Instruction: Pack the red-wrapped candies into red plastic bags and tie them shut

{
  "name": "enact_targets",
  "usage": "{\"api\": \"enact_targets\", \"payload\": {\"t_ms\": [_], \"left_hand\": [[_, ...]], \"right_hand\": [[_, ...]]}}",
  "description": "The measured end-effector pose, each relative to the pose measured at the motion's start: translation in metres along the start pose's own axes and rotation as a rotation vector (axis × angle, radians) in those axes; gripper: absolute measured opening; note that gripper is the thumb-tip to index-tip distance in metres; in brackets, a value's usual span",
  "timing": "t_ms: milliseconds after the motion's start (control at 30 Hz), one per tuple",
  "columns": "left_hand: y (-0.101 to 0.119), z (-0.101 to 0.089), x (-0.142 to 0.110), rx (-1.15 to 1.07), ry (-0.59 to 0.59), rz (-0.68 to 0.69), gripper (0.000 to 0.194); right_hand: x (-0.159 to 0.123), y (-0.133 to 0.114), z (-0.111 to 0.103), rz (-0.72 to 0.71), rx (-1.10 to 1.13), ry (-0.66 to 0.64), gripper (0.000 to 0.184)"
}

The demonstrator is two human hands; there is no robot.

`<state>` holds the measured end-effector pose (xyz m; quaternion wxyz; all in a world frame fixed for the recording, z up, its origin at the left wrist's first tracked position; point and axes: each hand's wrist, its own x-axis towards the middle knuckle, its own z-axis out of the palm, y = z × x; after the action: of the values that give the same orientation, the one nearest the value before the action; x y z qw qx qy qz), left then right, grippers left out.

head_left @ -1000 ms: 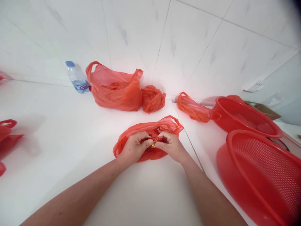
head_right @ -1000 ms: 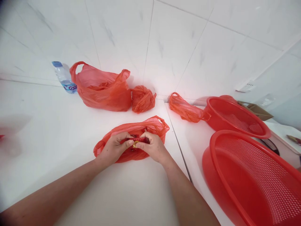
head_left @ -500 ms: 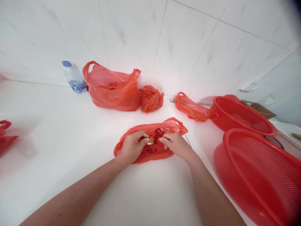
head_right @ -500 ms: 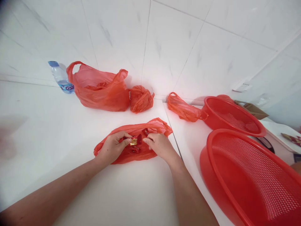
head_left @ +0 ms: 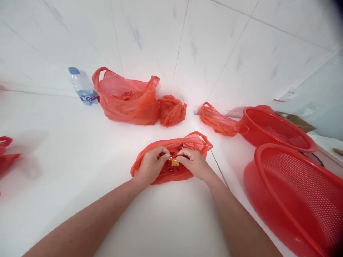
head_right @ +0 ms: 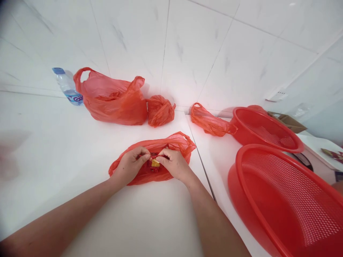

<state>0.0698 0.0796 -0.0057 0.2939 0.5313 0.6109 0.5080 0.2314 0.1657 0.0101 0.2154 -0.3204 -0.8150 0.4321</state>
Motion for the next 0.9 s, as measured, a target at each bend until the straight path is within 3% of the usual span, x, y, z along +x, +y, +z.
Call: {"api": "enact_targets", "payload": {"t_ms": [300, 500, 600, 767, 900], "left_hand": [[0.002, 0.002, 0.002, 0.068, 0.076, -0.050, 0.015], [-0.004, -0.003, -0.001, 0.150, 0.152, 0.019, 0.005], [-0.007, -0.003, -0.002, 0.232, 0.028, 0.096, 0.002], [-0.008, 0.001, -0.003, 0.447, -0.195, 0.365, 0.010], [-0.010, 0.002, -0.004, 0.552, -0.283, 0.428, 0.019]], "right_hand": [[0.001, -0.001, 0.001, -0.015, -0.030, -0.010, 0.018], [0.003, 0.011, -0.017, 0.050, -0.173, 0.177, 0.026], [0.004, 0.017, -0.022, 0.105, -0.318, 0.228, 0.025], [0.005, 0.019, -0.021, 0.120, -0.445, 0.306, 0.022], [0.005, 0.020, -0.019, 0.145, -0.491, 0.239, 0.014]]}}
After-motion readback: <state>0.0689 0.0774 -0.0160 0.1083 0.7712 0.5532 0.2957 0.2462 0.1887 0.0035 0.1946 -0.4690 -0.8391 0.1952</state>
